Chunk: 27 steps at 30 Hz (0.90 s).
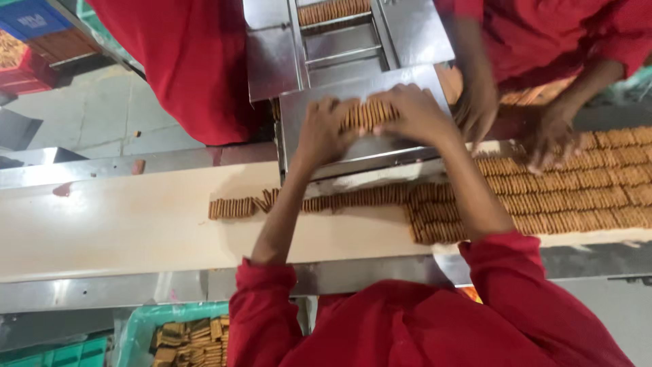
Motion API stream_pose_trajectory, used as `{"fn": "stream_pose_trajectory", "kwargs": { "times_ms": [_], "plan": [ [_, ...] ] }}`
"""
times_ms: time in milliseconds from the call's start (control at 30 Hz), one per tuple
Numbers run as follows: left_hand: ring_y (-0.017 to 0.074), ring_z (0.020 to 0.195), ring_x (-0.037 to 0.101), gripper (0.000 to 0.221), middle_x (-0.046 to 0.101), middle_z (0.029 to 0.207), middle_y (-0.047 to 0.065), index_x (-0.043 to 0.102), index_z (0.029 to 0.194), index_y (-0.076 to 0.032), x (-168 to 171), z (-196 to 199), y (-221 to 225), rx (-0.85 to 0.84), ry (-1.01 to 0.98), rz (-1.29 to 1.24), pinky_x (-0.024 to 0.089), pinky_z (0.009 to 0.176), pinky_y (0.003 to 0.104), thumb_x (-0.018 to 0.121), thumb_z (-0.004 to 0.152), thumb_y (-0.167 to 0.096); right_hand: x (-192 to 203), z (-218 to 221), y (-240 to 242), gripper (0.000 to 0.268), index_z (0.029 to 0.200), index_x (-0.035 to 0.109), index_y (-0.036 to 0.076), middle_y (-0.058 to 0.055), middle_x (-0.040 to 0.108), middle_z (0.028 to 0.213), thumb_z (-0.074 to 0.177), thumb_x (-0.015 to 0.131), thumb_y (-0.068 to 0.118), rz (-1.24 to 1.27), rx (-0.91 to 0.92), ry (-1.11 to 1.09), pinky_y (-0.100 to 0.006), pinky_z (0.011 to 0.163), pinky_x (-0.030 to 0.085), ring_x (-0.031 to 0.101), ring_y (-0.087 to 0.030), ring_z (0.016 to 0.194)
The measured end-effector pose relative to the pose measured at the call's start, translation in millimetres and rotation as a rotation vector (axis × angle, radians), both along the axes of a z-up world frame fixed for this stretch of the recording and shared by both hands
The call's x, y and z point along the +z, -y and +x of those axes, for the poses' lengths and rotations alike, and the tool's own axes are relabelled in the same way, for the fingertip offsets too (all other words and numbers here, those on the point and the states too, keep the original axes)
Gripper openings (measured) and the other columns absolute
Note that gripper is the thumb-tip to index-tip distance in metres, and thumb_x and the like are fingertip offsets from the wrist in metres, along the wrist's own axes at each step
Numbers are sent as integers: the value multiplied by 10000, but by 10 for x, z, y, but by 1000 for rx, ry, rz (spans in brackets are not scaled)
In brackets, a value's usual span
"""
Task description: The person organizes and stacks rows of cookies on a moving conveyor belt in a food production facility and places them into a green plastic crate.
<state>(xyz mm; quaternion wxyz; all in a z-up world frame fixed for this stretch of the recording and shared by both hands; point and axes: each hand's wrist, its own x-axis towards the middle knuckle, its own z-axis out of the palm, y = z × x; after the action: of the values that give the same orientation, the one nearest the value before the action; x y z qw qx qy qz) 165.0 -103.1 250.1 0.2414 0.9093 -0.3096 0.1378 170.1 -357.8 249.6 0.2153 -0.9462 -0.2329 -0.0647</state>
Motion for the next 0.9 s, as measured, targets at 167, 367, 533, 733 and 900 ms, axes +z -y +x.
{"fn": "stream_pose_trajectory", "kwargs": {
  "times_ms": [167, 367, 533, 733, 900],
  "plan": [
    [388, 1273, 504, 579, 579, 1380, 153, 600, 1415, -285, -171, 1354, 102, 291, -11, -38, 410, 1145, 464, 721, 859, -392, -267, 1569, -71, 620, 1353, 659, 251, -111, 659, 1242, 773, 856, 346, 156, 17, 80, -532, 1035, 445, 567, -330, 1235],
    [471, 1497, 133, 721, 202, 1649, 124, 305, 1565, -318, -302, 1916, 102, 385, -131, 259, 101, 1152, 738, 526, 924, -564, -259, 2052, 27, 647, 1312, 680, 230, -80, 647, 1365, 706, 905, 253, 178, -109, 224, -600, 1047, 313, 485, -327, 1354],
    [546, 1471, 164, 812, 172, 1643, 249, 252, 1617, -229, -189, 1697, -4, 446, -139, 275, 159, 1067, 804, 477, 967, -660, -384, 1848, 518, 675, 1422, 586, 197, -184, 518, 1466, 796, 828, 267, 96, -421, 183, -553, 1061, 356, 432, -392, 1371],
    [414, 1443, 400, 603, 454, 1568, 183, 492, 1538, -170, -338, 496, 240, 97, -81, 336, 265, 1140, 701, 512, 1043, -515, -457, -33, 614, 424, 1479, 551, 124, -171, 482, 1550, 1093, 536, 299, -67, -205, 106, -629, 1171, 242, 420, -347, 1473],
    [272, 1181, 564, 454, 620, 1326, 72, 666, 1317, -196, -928, -1205, 439, -122, 207, -79, 470, 928, 477, 804, 889, -257, -580, -1601, 934, 632, 1521, 516, 154, -159, 438, 1607, 946, 713, 323, -54, -162, 253, -536, 1210, 281, 395, -335, 1490]
  ]
}}
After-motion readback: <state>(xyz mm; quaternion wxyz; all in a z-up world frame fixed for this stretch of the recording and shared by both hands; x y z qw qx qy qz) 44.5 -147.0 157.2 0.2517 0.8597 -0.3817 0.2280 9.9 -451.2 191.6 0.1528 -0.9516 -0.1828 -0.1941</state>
